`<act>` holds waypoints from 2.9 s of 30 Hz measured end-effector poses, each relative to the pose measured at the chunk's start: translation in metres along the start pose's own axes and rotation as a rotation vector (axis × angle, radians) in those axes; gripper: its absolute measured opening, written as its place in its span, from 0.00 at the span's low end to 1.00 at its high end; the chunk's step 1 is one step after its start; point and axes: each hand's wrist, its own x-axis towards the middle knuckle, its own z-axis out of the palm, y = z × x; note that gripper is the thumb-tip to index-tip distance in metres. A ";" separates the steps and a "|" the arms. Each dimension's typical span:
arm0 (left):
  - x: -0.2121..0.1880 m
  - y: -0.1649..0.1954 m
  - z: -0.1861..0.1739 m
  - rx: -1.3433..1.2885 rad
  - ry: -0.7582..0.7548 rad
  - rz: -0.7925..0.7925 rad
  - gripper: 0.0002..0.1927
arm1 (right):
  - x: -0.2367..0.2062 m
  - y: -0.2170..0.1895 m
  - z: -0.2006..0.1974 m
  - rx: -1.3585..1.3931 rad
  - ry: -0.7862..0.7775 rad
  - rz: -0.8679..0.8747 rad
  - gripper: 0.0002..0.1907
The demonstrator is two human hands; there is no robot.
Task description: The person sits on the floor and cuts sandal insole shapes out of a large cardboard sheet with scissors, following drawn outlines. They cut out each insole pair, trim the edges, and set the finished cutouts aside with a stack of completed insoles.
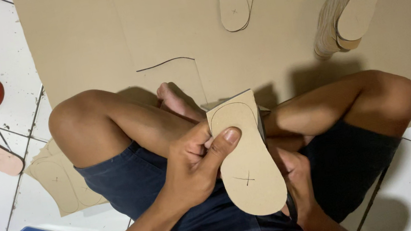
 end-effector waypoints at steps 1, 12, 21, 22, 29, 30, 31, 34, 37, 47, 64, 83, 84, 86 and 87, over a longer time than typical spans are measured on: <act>0.000 -0.001 0.000 -0.012 0.002 0.002 0.17 | -0.001 0.003 0.001 0.012 0.004 -0.030 0.27; -0.005 -0.008 -0.003 0.042 -0.028 -0.027 0.16 | 0.000 0.002 0.003 0.086 -0.050 -0.164 0.29; -0.003 -0.009 -0.008 0.010 -0.068 -0.122 0.15 | 0.006 0.000 0.001 0.015 -0.042 -0.208 0.21; -0.003 -0.009 -0.009 0.006 -0.074 -0.125 0.15 | 0.005 -0.001 0.001 0.024 -0.037 -0.142 0.19; 0.001 -0.004 -0.019 -0.005 -0.111 -0.140 0.14 | 0.001 -0.010 0.005 0.252 -0.057 0.110 0.15; 0.000 -0.004 -0.019 0.014 -0.126 -0.143 0.14 | 0.000 -0.012 0.005 0.239 -0.042 0.112 0.15; 0.000 -0.003 -0.019 0.032 -0.142 -0.146 0.13 | 0.001 -0.014 0.004 0.255 -0.076 0.096 0.16; 0.000 0.002 -0.021 0.109 -0.169 -0.163 0.13 | 0.005 -0.023 -0.001 0.280 -0.153 0.066 0.20; 0.003 0.008 -0.025 0.117 -0.194 -0.193 0.13 | 0.006 -0.033 -0.001 0.269 -0.140 0.151 0.22; 0.009 0.022 -0.031 0.184 -0.253 -0.277 0.11 | 0.008 -0.043 -0.003 0.175 -0.170 0.182 0.19; 0.021 -0.005 -0.062 0.343 -0.125 0.006 0.15 | 0.004 -0.022 -0.016 0.284 -0.175 0.136 0.16; -0.015 -0.031 0.023 0.030 0.354 0.016 0.17 | 0.007 -0.041 0.011 0.387 -0.174 -0.039 0.32; -0.015 -0.030 0.020 0.052 0.345 0.057 0.17 | 0.006 -0.040 0.011 0.415 -0.180 -0.074 0.32; -0.015 -0.026 0.015 0.072 0.325 0.064 0.17 | 0.003 -0.038 0.009 0.361 -0.177 -0.012 0.32; -0.015 -0.024 0.013 0.070 0.316 0.030 0.16 | 0.003 -0.037 0.007 0.335 -0.176 0.016 0.32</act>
